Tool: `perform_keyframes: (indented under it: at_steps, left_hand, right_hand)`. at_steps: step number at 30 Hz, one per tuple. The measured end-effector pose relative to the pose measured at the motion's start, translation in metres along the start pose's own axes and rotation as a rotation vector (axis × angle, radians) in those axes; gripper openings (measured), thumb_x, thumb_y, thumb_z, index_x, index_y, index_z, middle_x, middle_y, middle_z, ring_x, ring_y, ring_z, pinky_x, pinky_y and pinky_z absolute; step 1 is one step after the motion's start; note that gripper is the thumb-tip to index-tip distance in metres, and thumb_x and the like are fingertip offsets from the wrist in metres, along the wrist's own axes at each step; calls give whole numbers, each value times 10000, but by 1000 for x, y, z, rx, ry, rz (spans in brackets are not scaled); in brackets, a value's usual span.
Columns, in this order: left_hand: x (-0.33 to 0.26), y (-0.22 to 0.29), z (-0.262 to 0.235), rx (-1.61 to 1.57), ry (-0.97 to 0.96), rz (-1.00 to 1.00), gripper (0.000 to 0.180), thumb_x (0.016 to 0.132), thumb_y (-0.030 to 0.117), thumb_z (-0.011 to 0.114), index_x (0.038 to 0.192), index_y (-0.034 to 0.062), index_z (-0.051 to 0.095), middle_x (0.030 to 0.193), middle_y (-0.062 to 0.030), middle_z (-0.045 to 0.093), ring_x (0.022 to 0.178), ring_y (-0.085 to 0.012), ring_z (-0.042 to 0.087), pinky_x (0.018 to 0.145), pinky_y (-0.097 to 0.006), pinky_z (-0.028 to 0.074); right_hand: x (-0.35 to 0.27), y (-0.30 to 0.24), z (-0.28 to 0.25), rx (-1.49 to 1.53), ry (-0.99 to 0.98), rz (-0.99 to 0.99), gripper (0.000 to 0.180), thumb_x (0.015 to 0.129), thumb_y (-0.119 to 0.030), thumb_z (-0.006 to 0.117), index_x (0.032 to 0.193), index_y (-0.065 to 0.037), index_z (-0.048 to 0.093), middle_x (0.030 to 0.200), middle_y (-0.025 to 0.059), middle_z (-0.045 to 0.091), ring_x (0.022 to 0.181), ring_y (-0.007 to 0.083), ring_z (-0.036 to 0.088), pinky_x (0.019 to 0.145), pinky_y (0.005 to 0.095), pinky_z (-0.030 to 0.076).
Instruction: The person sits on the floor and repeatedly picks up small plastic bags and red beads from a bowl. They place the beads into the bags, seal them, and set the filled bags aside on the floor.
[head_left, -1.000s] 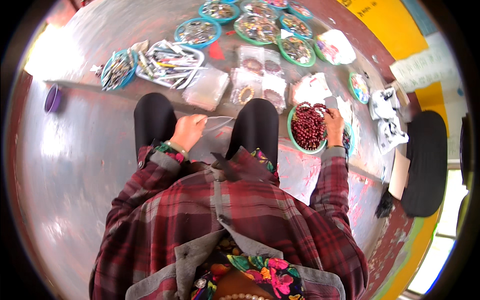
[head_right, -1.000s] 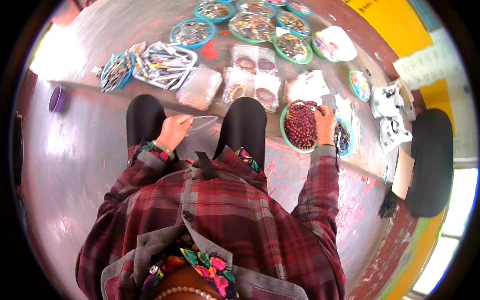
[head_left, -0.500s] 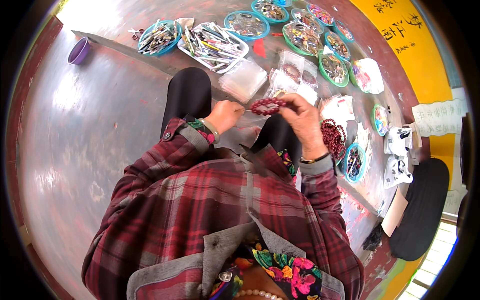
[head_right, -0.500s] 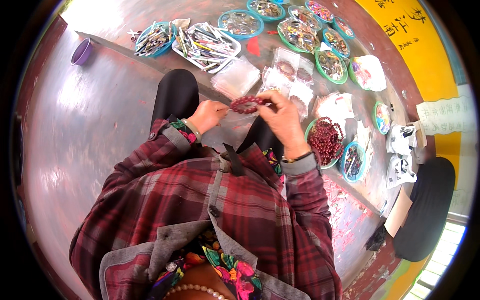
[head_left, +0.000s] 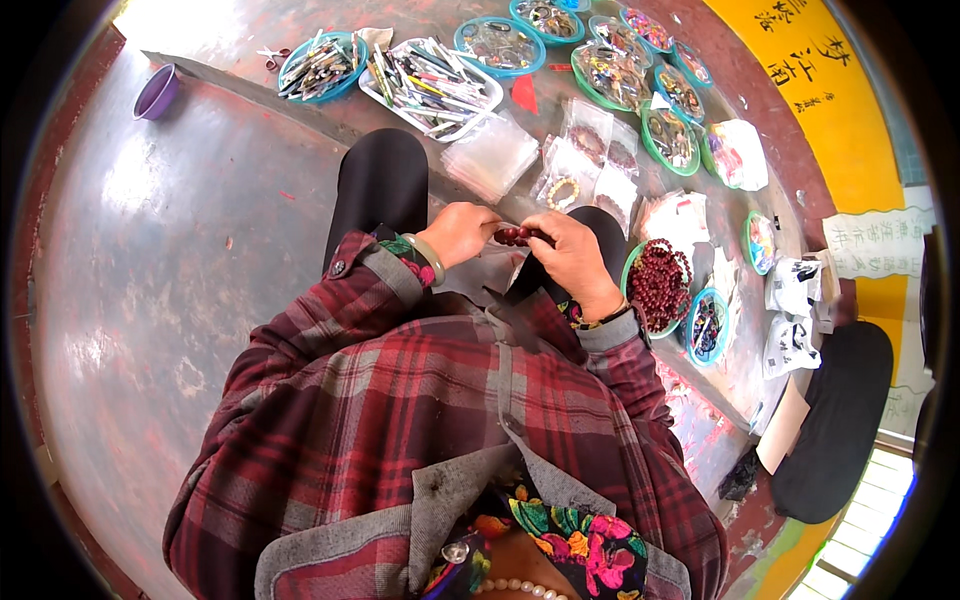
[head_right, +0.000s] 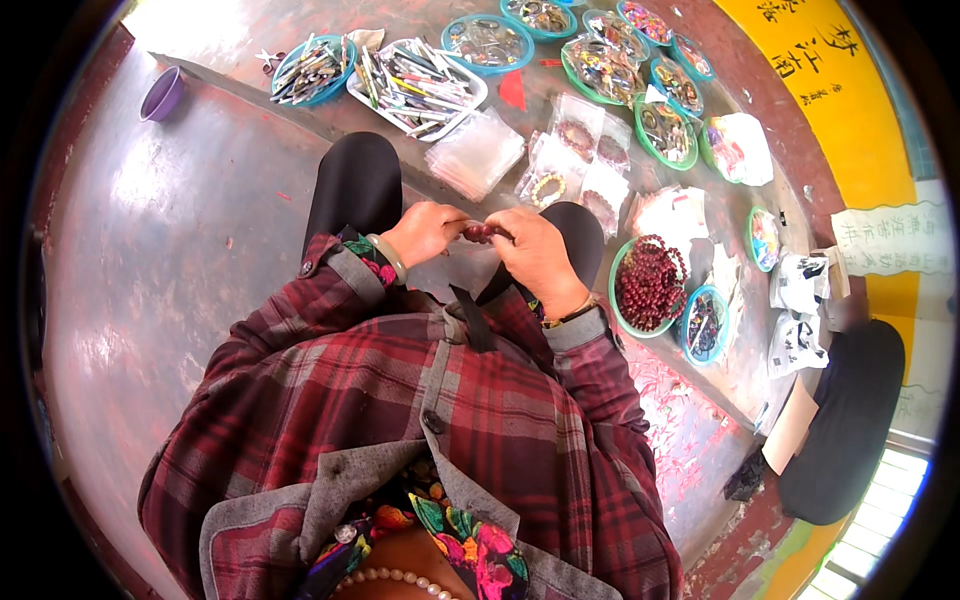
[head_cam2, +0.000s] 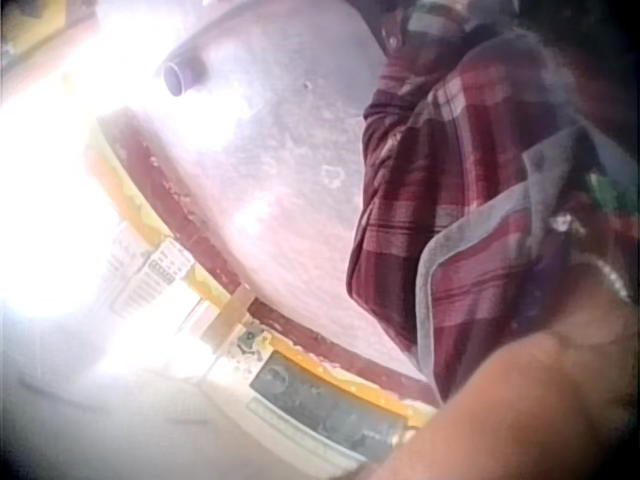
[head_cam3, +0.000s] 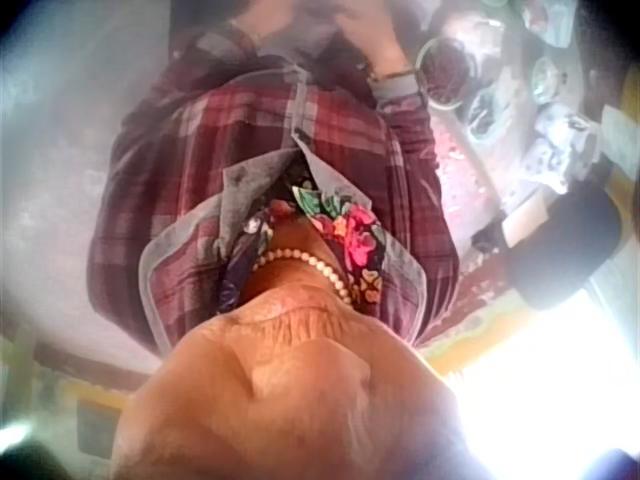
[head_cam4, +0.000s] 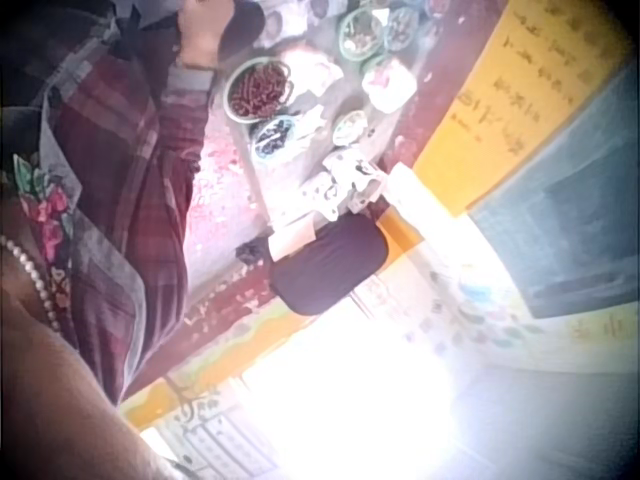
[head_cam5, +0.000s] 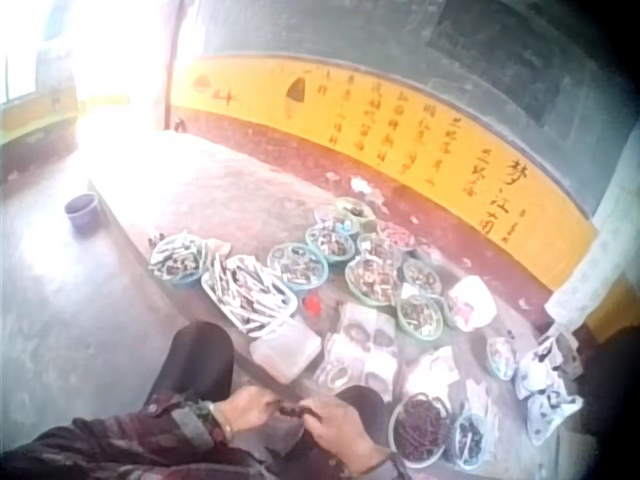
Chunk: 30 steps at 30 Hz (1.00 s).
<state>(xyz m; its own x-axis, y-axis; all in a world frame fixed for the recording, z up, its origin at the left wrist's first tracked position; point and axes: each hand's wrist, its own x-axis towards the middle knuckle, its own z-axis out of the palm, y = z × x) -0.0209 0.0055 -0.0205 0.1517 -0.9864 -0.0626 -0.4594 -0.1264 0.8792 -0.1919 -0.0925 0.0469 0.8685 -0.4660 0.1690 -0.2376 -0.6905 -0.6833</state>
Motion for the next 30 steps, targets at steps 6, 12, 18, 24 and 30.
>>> perform_keyframes:
  at_steps: [6, 12, 18, 24, 30]
  left_hand:
    - [1, -4, 3, 163, 30, 151, 213, 826, 159, 519, 915, 12, 646, 771, -184, 634, 719, -335, 615, 653, -386, 485]
    - [-2, 0, -2, 92, 71, 161, 209, 825, 167, 526, 900, 17, 650, 750, -182, 631, 668, -327, 611, 612, -380, 481]
    - [-6, 10, -19, -177, -37, -16, 225, 881, 176, 523, 892, -12, 646, 621, -86, 602, 447, -125, 534, 433, -277, 432]
    - [-14, 52, -59, -535, -271, -91, 238, 911, 177, 506, 945, -13, 645, 821, -84, 667, 495, -67, 536, 433, -194, 415]
    - [-18, 80, -85, -1022, -280, -86, 268, 905, 207, 516, 984, -33, 605, 898, -158, 660, 732, -137, 638, 409, -178, 330]
  right_hand:
    - [4, -2, 20, -351, -69, -146, 121, 765, -104, 549, 875, -61, 524, 775, 123, 576, 786, 310, 557, 683, 420, 443]
    - [6, -5, 25, -325, -27, -161, 149, 765, -118, 581, 897, -59, 546, 813, 117, 591, 813, 306, 567, 709, 405, 455]
    - [-5, 7, -3, 318, 204, 328, 290, 764, -126, 667, 1035, -39, 610, 948, 52, 637, 723, 112, 554, 690, 244, 459]
    - [-21, 11, -15, 890, 48, 306, 486, 743, -74, 708, 1182, 4, 515, 1145, 63, 558, 1049, 134, 507, 887, 269, 410]
    - [-19, -14, -16, 926, -256, 388, 435, 747, 20, 682, 1159, 2, 545, 1032, 30, 605, 900, 104, 562, 824, 238, 444]
